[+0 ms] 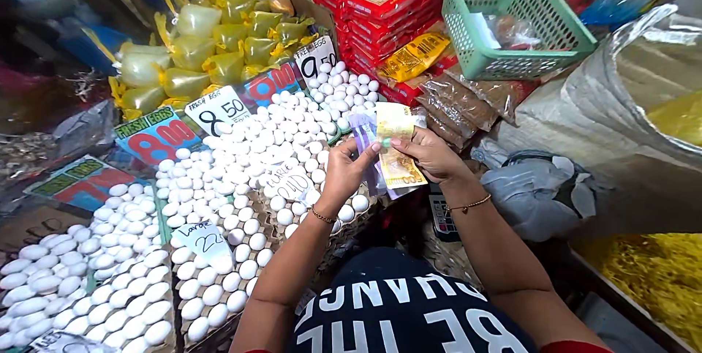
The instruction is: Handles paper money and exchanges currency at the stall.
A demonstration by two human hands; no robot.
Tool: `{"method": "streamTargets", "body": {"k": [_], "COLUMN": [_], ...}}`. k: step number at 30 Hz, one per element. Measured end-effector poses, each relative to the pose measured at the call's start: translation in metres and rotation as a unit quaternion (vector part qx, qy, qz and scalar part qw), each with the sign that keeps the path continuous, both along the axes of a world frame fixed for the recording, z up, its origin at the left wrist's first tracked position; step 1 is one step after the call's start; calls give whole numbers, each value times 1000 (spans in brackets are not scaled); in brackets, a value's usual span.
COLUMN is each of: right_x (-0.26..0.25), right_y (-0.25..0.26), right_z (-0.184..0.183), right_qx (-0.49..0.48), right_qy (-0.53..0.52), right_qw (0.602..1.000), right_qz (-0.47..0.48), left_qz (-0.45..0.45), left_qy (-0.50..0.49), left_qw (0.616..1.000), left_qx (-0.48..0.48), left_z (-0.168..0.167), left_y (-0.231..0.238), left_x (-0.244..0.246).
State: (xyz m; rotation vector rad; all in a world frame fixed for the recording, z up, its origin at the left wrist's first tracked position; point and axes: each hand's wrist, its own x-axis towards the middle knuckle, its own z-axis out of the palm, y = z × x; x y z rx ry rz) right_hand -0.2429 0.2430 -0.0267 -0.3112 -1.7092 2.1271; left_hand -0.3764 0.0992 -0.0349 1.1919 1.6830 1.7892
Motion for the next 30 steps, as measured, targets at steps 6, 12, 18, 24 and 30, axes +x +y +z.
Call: {"method": "streamTargets", "body": {"k": [6, 12, 18, 24, 30], "right_x": [-9, -15, -8, -4, -6], "right_y": [-9, 21, 4, -6, -18], "right_z": [-9, -22, -18, -17, -24], "right_qx": [274, 352, 210, 164, 257], "right_qy": [-130, -212, -135, -31, -63], "right_qw": [953, 912, 968, 985, 963], "right_qz": [-6, -2, -30, -50, -57], "left_qz": [-5, 18, -61, -90, -74], "left_qy": [-179, -427, -484, -439, -351], "left_qw": [983, 904, 868, 891, 932], "left_qx": [-42, -1, 89, 74, 43], "left_z": [-25, -61, -79, -85, -77], "left_y": [-3, -8, -21, -19, -14], "left_x": [-7, -31, -35, -33, -15]}}
